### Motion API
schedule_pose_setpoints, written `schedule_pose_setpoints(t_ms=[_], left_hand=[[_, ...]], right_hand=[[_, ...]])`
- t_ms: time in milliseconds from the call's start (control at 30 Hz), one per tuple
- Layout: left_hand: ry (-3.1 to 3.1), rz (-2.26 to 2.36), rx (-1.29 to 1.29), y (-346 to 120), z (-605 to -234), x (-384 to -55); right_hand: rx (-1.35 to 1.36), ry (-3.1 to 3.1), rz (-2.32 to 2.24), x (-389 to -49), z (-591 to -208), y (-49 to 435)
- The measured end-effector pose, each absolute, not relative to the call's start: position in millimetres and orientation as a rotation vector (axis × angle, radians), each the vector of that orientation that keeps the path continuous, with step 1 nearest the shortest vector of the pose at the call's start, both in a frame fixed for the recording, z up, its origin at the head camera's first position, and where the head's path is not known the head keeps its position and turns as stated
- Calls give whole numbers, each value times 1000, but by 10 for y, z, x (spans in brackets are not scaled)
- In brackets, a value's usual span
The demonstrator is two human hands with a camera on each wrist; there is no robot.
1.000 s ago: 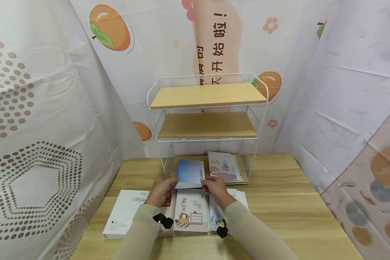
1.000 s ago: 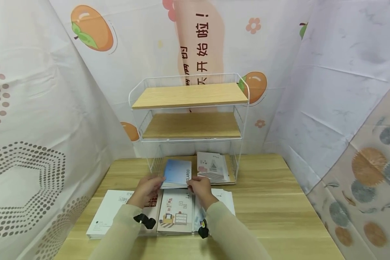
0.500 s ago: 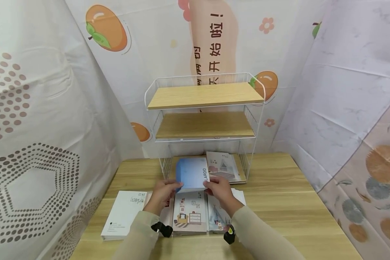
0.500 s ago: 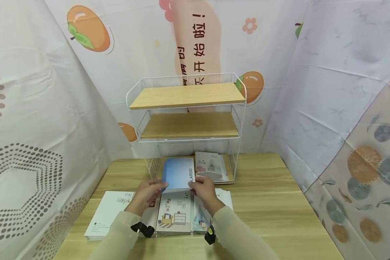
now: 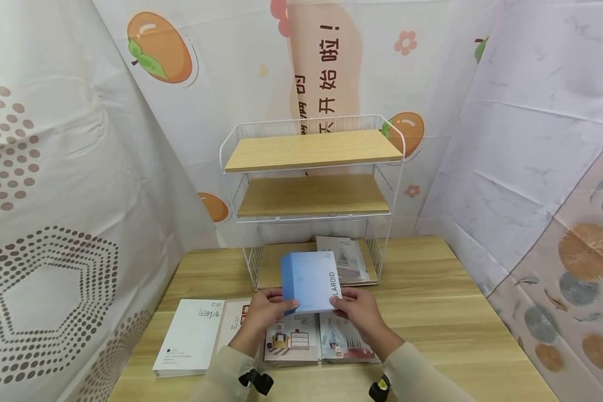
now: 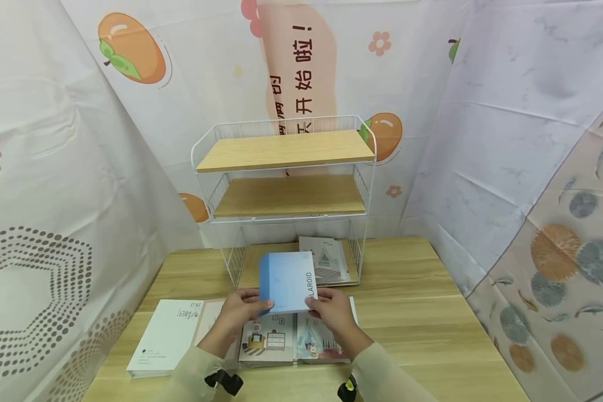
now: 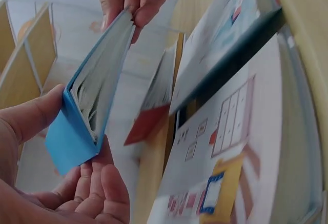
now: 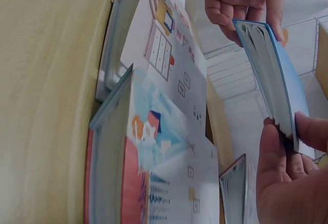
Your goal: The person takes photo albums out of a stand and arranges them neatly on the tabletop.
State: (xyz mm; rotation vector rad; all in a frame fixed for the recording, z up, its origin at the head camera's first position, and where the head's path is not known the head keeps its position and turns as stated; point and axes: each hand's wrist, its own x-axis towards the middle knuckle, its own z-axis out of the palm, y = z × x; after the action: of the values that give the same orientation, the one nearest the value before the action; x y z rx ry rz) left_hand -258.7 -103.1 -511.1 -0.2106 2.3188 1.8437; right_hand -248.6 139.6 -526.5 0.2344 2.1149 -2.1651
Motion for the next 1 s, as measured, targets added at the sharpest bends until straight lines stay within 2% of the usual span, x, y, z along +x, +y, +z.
schedule_pose_setpoints(t_ms=[300,1000], left_hand=[[2342,1839,-100,-831,-5183,-2418],[2358,1686,151,-35,-5326,-2108]], right_hand=[[235,2165,-2121,-2227,-5219,1636],[484,2160,-2082,-1646,-5398,2458]])
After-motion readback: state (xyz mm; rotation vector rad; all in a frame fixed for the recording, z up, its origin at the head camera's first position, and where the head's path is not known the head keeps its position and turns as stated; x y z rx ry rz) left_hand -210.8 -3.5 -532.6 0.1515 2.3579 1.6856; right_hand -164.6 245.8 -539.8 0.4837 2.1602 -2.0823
